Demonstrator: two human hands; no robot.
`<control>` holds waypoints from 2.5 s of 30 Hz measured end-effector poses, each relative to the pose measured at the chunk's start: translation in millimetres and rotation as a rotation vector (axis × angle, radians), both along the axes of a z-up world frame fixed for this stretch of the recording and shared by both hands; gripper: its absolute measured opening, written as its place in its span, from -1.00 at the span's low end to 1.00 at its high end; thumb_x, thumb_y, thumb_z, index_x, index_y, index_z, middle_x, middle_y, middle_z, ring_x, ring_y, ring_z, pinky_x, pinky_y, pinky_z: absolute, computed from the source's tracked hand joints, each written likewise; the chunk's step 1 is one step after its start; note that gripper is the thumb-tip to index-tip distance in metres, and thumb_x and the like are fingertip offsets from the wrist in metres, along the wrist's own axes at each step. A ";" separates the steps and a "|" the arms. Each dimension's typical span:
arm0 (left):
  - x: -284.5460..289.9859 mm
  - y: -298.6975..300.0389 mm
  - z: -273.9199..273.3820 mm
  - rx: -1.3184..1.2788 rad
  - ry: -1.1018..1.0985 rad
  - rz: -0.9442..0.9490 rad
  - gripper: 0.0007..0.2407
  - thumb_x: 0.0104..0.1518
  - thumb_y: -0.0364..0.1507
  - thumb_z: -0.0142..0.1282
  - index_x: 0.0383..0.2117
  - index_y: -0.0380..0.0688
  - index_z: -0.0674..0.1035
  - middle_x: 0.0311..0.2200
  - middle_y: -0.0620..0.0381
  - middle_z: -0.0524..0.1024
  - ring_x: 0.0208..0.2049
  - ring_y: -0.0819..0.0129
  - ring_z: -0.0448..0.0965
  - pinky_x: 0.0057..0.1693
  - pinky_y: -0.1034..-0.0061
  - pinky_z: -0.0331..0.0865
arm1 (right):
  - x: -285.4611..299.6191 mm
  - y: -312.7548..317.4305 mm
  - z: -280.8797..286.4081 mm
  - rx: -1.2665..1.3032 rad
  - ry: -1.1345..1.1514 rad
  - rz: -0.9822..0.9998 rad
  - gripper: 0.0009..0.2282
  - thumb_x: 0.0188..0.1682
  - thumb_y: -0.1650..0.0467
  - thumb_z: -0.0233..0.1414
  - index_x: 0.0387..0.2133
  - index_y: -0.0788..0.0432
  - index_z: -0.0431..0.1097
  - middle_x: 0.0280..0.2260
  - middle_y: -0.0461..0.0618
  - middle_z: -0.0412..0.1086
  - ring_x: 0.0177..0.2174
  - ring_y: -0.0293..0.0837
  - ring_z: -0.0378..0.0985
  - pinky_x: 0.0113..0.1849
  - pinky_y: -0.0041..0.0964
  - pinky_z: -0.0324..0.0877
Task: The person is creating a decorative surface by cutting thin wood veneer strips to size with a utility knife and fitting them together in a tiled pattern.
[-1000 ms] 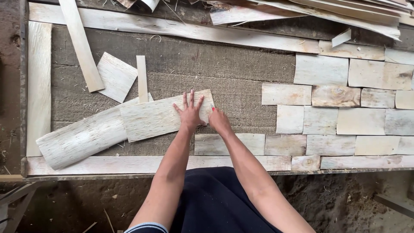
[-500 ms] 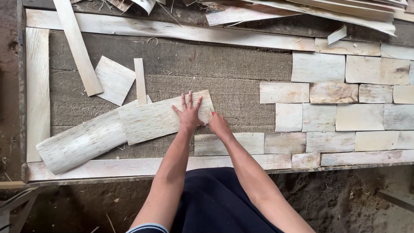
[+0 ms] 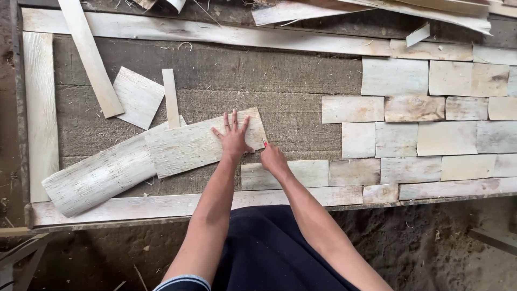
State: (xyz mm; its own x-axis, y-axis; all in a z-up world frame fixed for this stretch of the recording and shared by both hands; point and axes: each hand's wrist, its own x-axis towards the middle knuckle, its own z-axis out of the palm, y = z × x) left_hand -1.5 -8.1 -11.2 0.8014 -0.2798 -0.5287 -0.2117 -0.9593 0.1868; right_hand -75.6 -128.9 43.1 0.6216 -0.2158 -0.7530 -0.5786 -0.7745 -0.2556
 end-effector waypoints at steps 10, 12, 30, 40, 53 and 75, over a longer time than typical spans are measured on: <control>-1.5 0.0 5.9 -0.002 -0.003 -0.006 0.10 -0.31 0.01 0.52 0.45 0.50 -0.04 0.51 0.13 -0.42 0.47 -0.10 -0.56 0.24 -0.66 -0.35 | -12.9 -0.9 -8.1 0.013 -0.010 0.002 -0.63 0.03 0.39 -0.29 0.01 0.42 0.22 -0.07 0.52 0.45 -0.01 0.48 0.50 0.00 0.31 0.41; 1.0 -0.2 14.6 0.015 0.029 -0.007 0.08 -0.27 0.01 0.50 0.45 0.49 -0.06 0.51 0.13 -0.42 0.48 -0.08 -0.55 0.24 -0.66 -0.32 | -17.2 -3.3 -21.1 0.042 -0.007 -0.033 -0.65 0.02 0.41 -0.29 -0.03 0.39 0.27 -0.09 0.50 0.46 0.01 0.47 0.48 0.00 0.32 0.40; 0.7 -0.8 9.3 0.040 -0.060 -0.024 0.16 -0.39 0.07 0.51 0.46 0.31 -0.04 0.48 0.03 -0.10 0.46 -0.01 -0.14 0.30 -0.35 0.02 | -45.0 -26.4 -25.1 0.131 -0.087 -0.074 -0.72 0.06 0.24 -0.18 -0.24 0.21 0.32 -0.38 0.28 0.48 -0.53 0.19 0.63 -0.36 0.06 0.53; 60.0 26.0 -34.8 -0.420 -0.356 -0.026 -0.71 -0.01 -0.37 0.34 -0.14 0.18 0.59 -0.18 0.22 0.40 -0.29 -0.03 0.66 -0.07 0.06 0.52 | -43.8 -42.4 -47.7 0.366 -0.096 -0.370 -0.73 0.02 0.31 -0.05 -0.12 0.25 0.40 -0.55 0.10 0.47 -0.63 -0.10 0.57 -0.56 -0.27 0.57; 55.5 48.4 66.5 -0.611 -0.331 0.112 -0.86 0.28 -0.28 0.07 -0.10 0.16 0.57 -0.20 0.10 0.62 -0.11 -0.04 0.63 0.02 0.06 0.47 | -48.1 -62.6 55.2 1.003 -0.045 -0.528 -0.88 -0.11 0.45 0.20 -0.46 0.31 0.45 -0.76 -0.08 0.13 -0.77 -0.36 0.11 -0.64 -0.55 0.07; -2.3 -12.2 104.6 -0.702 -0.381 0.037 -0.78 0.17 -0.45 0.09 -0.07 0.09 0.61 -0.17 0.05 0.63 -0.07 0.00 0.61 0.06 0.11 0.44 | -69.9 -122.1 73.8 0.929 -0.507 -0.613 -0.83 -0.11 0.44 0.35 -0.33 0.28 0.58 -0.57 -0.02 0.41 -0.56 -0.26 0.42 -0.63 -0.50 0.30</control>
State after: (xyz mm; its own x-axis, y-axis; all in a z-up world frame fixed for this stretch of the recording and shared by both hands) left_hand -3.8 -20.3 93.4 0.9069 -0.4150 0.0731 -0.3525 -0.6521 0.6712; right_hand -145.5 -250.9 116.9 0.8736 -0.0854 -0.4792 -0.4581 0.1883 -0.8687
